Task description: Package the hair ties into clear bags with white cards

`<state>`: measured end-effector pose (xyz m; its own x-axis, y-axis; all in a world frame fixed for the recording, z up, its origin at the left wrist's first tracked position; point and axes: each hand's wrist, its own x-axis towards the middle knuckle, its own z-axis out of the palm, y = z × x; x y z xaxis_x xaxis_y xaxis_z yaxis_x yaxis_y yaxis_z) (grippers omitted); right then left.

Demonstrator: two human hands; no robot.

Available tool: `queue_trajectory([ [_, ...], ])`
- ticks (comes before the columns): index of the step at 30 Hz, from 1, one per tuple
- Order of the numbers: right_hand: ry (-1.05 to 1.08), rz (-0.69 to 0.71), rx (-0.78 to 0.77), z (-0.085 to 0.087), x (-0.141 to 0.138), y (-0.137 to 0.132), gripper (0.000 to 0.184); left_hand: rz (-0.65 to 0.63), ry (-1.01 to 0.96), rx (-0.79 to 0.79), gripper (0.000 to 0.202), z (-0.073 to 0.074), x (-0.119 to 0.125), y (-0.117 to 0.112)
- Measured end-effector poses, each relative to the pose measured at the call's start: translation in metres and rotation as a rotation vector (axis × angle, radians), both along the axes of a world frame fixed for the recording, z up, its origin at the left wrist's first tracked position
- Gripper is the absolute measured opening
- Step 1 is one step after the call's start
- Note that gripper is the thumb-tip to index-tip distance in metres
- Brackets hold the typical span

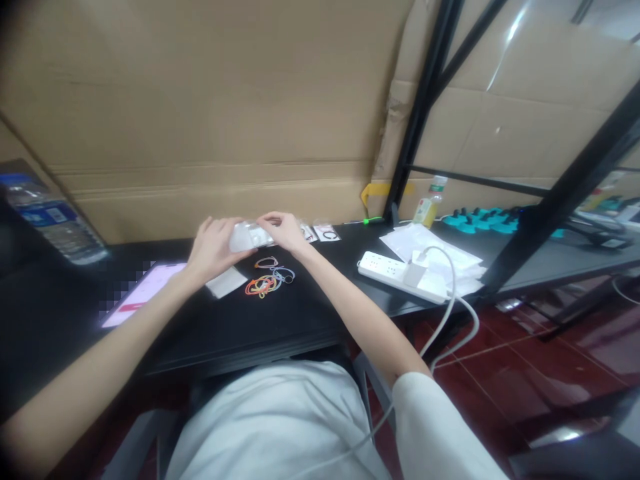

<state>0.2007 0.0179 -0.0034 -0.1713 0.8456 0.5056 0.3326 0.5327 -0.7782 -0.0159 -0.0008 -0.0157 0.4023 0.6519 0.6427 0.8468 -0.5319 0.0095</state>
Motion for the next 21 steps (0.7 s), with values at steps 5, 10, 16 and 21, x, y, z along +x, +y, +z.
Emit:
queue_trajectory([
  [5, -0.446, -0.307, 0.034, -0.002, 0.014, 0.002, 0.016, 0.068, -0.025, 0.024, 0.064, 0.000, -0.003, 0.002],
  [10, -0.764, -0.158, -0.146, -0.017, 0.009, 0.001, 0.010, 0.069, -0.005, 0.031, 0.065, 0.001, -0.002, 0.002],
  [16, -0.767, -0.182, -0.143, -0.024, -0.002, 0.000, 0.007, 0.054, -0.017, 0.016, 0.063, 0.000, -0.001, 0.001],
  [21, -0.636, -0.269, -0.006, -0.010, 0.008, -0.002, 0.011, 0.062, -0.041, -0.021, 0.065, -0.001, -0.001, 0.001],
])
